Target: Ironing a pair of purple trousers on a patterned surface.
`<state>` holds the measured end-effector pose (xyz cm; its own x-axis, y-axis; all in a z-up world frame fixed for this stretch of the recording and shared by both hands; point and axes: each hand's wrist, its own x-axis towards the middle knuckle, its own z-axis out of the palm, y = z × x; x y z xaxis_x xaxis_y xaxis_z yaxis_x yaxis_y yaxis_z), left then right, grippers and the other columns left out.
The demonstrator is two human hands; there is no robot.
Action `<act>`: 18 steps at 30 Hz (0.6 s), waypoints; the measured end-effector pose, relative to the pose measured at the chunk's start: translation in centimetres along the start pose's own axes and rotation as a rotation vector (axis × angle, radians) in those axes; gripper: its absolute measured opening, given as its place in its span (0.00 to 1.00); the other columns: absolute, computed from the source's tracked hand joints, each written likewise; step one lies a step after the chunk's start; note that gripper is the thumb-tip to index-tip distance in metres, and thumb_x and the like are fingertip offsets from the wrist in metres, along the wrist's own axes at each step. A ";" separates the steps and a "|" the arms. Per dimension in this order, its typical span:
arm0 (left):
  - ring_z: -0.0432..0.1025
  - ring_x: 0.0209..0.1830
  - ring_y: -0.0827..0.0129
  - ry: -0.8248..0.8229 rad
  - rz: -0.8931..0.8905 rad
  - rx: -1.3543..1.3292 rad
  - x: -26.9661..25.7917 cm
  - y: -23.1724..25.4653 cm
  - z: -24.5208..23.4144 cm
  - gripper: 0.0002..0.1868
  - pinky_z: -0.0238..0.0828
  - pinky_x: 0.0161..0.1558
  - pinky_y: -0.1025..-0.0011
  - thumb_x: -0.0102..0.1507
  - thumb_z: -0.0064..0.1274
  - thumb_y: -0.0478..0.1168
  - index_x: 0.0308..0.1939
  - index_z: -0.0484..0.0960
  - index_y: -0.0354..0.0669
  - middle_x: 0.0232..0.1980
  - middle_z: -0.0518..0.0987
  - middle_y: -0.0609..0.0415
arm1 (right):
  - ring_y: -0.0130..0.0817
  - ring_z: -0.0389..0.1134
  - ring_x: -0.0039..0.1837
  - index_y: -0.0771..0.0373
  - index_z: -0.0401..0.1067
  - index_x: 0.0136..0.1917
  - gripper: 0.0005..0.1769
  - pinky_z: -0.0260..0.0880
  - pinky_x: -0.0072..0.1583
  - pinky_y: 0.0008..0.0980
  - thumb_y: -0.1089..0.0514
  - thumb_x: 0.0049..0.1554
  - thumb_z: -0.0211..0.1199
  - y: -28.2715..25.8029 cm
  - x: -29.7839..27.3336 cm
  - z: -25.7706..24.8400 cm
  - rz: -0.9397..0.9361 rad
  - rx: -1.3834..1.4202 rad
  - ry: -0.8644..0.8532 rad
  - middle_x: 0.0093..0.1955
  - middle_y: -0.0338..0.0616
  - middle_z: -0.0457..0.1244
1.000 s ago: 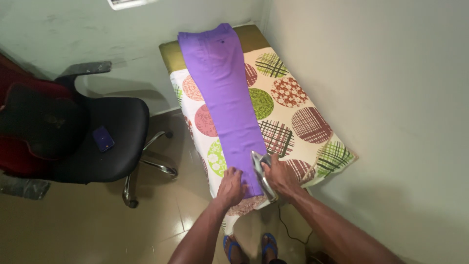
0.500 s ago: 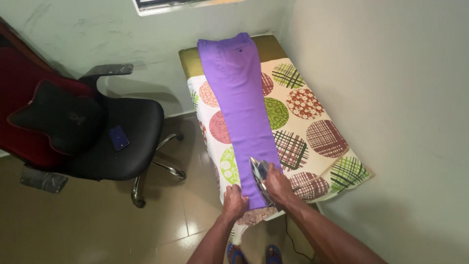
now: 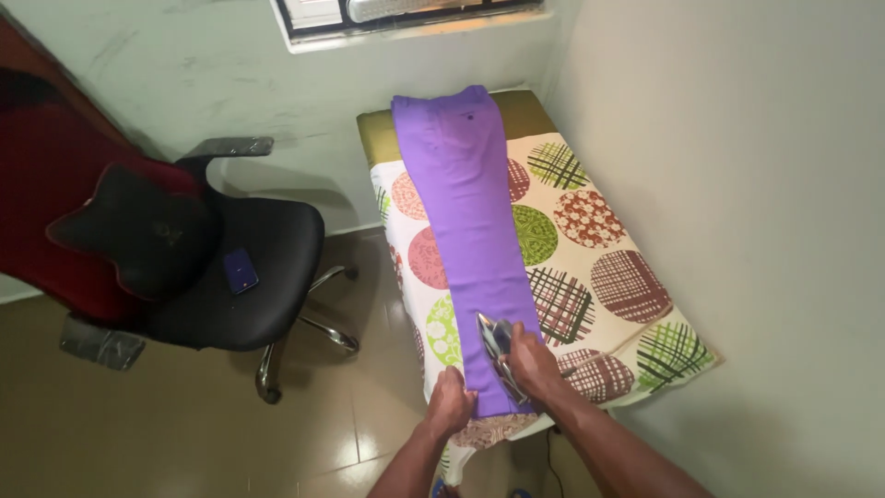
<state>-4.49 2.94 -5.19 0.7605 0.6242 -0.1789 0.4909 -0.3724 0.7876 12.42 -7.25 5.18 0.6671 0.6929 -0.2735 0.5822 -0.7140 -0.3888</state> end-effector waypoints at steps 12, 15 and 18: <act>0.73 0.54 0.43 -0.107 -0.028 -0.027 -0.1 -0.1 -1.4 0.23 0.71 0.56 0.56 0.61 0.60 0.43 0.52 0.71 0.33 0.52 0.75 0.34 | 0.55 0.76 0.46 0.68 0.65 0.59 0.32 0.78 0.50 0.46 0.44 0.73 0.25 -2.0 -0.9 -2.1 0.263 0.339 -0.149 0.45 0.58 0.69; 0.72 0.54 0.43 -0.101 0.015 -0.012 -0.2 -0.1 -1.3 0.23 0.70 0.56 0.56 0.61 0.60 0.44 0.52 0.71 0.33 0.52 0.76 0.34 | 0.51 0.74 0.45 0.65 0.70 0.55 0.36 0.71 0.53 0.46 0.42 0.71 0.23 1.6 0.0 0.4 0.016 0.299 -0.161 0.43 0.57 0.71; 0.73 0.53 0.44 -0.118 0.004 -0.042 -0.5 0.0 -1.4 0.23 0.71 0.56 0.56 0.61 0.60 0.44 0.51 0.71 0.33 0.51 0.77 0.34 | 0.52 0.73 0.40 0.69 0.64 0.57 0.25 0.76 0.42 0.49 0.46 0.62 0.39 2.0 0.5 0.3 -0.228 -0.070 -0.022 0.43 0.60 0.69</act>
<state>-5.50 3.55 -4.30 0.8082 0.5368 -0.2421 0.4716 -0.3437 0.8121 13.79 -8.32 3.95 0.5050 0.8386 -0.2045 0.7480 -0.5434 -0.3811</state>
